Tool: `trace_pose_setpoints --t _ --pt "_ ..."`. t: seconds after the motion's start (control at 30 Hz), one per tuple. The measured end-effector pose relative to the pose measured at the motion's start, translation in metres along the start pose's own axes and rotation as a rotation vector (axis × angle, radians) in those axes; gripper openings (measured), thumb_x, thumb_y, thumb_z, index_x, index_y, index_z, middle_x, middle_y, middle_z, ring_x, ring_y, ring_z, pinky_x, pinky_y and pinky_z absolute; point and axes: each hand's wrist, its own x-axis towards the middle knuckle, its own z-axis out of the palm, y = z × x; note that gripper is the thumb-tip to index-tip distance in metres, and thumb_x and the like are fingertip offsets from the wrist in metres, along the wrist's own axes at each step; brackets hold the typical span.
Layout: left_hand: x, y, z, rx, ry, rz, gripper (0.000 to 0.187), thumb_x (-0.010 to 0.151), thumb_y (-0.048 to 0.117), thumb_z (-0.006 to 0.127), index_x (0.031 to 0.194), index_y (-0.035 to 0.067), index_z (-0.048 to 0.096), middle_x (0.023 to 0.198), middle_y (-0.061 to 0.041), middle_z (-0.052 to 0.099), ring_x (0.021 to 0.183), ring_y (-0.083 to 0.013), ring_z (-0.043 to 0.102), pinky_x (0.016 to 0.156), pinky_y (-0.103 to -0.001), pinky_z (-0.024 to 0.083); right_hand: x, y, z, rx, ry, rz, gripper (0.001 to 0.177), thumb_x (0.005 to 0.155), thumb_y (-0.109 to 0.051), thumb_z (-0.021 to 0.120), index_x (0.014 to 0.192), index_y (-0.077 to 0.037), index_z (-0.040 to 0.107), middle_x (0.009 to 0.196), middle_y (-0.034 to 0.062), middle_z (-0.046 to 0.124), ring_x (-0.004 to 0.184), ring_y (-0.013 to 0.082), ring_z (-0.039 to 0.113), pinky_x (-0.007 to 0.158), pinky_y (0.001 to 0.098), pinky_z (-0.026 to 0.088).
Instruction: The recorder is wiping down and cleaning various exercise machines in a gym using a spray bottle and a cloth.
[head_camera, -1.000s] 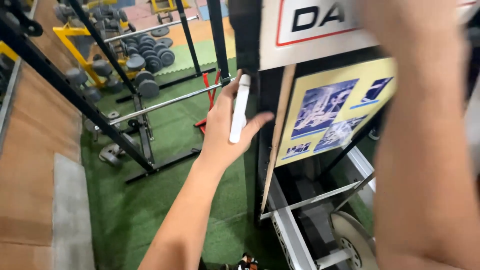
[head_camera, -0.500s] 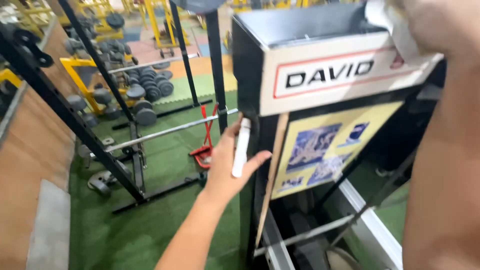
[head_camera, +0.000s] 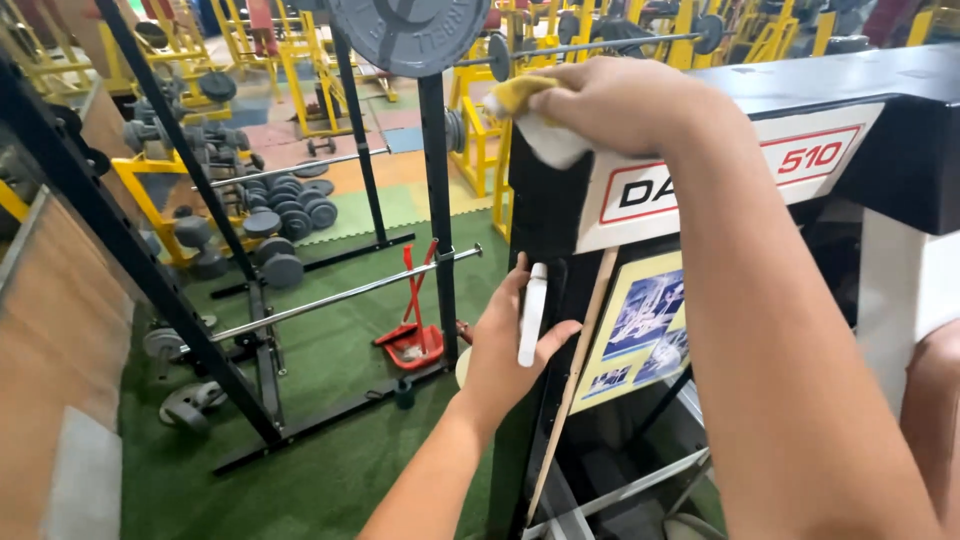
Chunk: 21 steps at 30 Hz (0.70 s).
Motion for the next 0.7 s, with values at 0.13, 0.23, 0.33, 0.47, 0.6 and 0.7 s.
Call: trace_pose_setpoints --t 0.13,0.23,0.33,0.47,0.6,0.7 --pt "0.002 0.002 -0.012 0.08 0.02 0.129 0.078 0.078 0.024 0.09 0.136 -0.01 0.05 0.141 -0.028 0.059 0.125 -0.0389 0.062 0.105 -0.039 0.049 -0.04 -0.016 0.024 -0.132 0.137 -0.023 0.046 0.099 -0.05 0.053 0.14 -0.031 0.067 0.12 0.0108 0.075 0.111 0.0339 0.069 0.1 0.0459 0.052" --pt "-0.007 -0.007 -0.018 -0.015 0.012 0.096 0.067 0.082 0.021 0.087 0.133 -0.007 0.053 0.142 -0.027 0.059 0.126 -0.0381 0.063 0.104 -0.04 0.049 -0.049 -0.014 0.07 -0.353 0.492 -0.365 0.035 0.097 -0.037 0.058 0.114 -0.011 0.074 0.136 0.0031 0.071 0.125 0.0294 0.064 0.1 0.0489 0.048" --pt "-0.026 -0.019 -0.025 -0.03 0.01 0.071 0.052 0.093 0.017 0.079 0.135 -0.002 0.055 0.138 -0.022 0.064 0.127 -0.0352 0.066 0.106 -0.039 0.051 -0.067 -0.019 0.12 -0.979 0.837 -0.303 0.039 0.099 -0.03 0.055 0.13 -0.012 0.071 0.144 0.0054 0.064 0.145 0.0266 0.05 0.121 0.0529 0.03" --pt "-0.054 -0.033 -0.047 0.018 -0.028 -0.259 0.051 0.085 0.011 0.072 0.133 0.004 0.057 0.119 -0.017 0.069 0.11 -0.0324 0.07 0.094 -0.038 0.054 -0.094 -0.025 0.179 -1.228 0.505 -0.238 0.068 0.091 -0.032 0.04 0.146 0.006 0.049 0.159 0.0195 0.042 0.148 0.0321 0.033 0.123 0.0502 0.012" --pt "-0.093 -0.056 -0.079 0.051 -0.094 -0.18 0.041 0.085 0.006 0.066 0.126 0.004 0.059 0.114 -0.017 0.069 0.106 -0.0359 0.069 0.093 -0.039 0.054 -0.114 -0.018 0.266 -1.191 0.294 -0.297 0.07 0.091 -0.032 0.039 0.146 0.012 0.046 0.158 0.0251 0.038 0.149 0.0362 0.029 0.122 0.0512 0.012" --pt "-0.119 -0.067 -0.091 0.05 -0.119 -0.238 0.042 0.083 0.006 0.064 0.125 0.006 0.061 0.113 -0.016 0.07 0.105 -0.0347 0.07 0.091 -0.039 0.054 -0.129 -0.007 0.338 -1.18 0.134 -0.329 0.07 0.09 -0.03 0.04 0.144 0.016 0.046 0.157 0.0297 0.038 0.148 0.0404 0.029 0.121 0.0503 0.014"
